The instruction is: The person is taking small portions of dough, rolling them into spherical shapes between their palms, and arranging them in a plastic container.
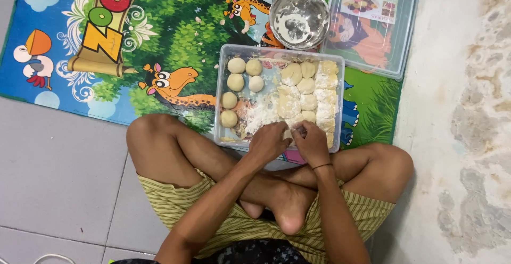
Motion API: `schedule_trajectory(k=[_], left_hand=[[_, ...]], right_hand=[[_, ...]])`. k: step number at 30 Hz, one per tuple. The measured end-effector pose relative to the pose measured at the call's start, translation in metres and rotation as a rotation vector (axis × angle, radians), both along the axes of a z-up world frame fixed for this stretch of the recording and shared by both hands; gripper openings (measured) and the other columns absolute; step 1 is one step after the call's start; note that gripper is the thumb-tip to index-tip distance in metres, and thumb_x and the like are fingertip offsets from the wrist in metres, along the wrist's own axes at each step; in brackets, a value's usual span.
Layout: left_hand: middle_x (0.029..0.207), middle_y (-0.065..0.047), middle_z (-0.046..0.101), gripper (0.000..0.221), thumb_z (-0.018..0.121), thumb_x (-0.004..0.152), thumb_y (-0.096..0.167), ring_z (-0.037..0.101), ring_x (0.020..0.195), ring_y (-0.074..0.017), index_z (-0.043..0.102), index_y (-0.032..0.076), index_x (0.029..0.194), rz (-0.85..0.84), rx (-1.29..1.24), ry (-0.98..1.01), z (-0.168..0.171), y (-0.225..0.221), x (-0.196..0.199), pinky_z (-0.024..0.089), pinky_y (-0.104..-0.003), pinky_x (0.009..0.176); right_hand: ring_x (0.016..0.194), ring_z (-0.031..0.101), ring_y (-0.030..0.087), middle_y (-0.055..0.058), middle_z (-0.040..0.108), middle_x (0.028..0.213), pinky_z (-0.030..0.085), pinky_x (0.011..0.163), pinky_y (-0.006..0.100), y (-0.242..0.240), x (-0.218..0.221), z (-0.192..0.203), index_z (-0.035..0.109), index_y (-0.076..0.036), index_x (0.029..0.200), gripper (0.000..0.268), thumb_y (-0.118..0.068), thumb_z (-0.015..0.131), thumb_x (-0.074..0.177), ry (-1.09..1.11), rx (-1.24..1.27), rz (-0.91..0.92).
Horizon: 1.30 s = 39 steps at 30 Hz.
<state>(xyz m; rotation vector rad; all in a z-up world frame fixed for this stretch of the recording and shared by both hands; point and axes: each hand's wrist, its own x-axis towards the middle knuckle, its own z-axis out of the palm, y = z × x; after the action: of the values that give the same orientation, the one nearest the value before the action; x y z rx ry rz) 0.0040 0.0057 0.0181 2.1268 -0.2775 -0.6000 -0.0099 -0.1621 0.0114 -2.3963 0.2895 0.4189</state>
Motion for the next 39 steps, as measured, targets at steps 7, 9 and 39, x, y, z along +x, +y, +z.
schedule_trajectory(k=[7,9,39], left_hand=[[0.097,-0.024,0.069,0.035,0.076,0.084,0.020,0.070,0.098,-0.0492,0.065,-0.003,0.108,0.057,0.021,0.029,0.001,-0.003,0.001,0.058,-0.060,0.079],[0.095,-0.022,0.068,0.036,0.079,0.081,0.022,0.070,0.096,-0.0492,0.065,-0.001,0.106,0.030,0.057,0.001,-0.012,-0.007,0.002,0.058,-0.060,0.076],[0.093,-0.022,0.070,0.033,0.069,0.075,0.010,0.073,0.090,-0.0498,0.066,-0.001,0.106,-0.012,0.185,-0.007,-0.034,-0.015,0.018,0.059,-0.060,0.071]], right_hand=[[0.097,0.071,0.039,0.018,0.072,0.096,0.055,0.088,0.050,-0.001,-0.003,-0.006,0.074,-0.010,0.104,0.026,-0.029,0.066,0.089,0.008,0.038,-0.078],[0.098,0.071,0.039,0.019,0.073,0.097,0.055,0.087,0.050,0.001,-0.003,-0.003,0.074,-0.010,0.107,0.029,-0.032,0.067,0.091,-0.012,0.060,-0.102],[0.107,0.069,0.039,0.013,0.075,0.106,0.052,0.095,0.055,0.011,-0.004,0.009,0.073,-0.017,0.115,0.033,-0.039,0.060,0.095,0.062,-0.042,-0.079]])
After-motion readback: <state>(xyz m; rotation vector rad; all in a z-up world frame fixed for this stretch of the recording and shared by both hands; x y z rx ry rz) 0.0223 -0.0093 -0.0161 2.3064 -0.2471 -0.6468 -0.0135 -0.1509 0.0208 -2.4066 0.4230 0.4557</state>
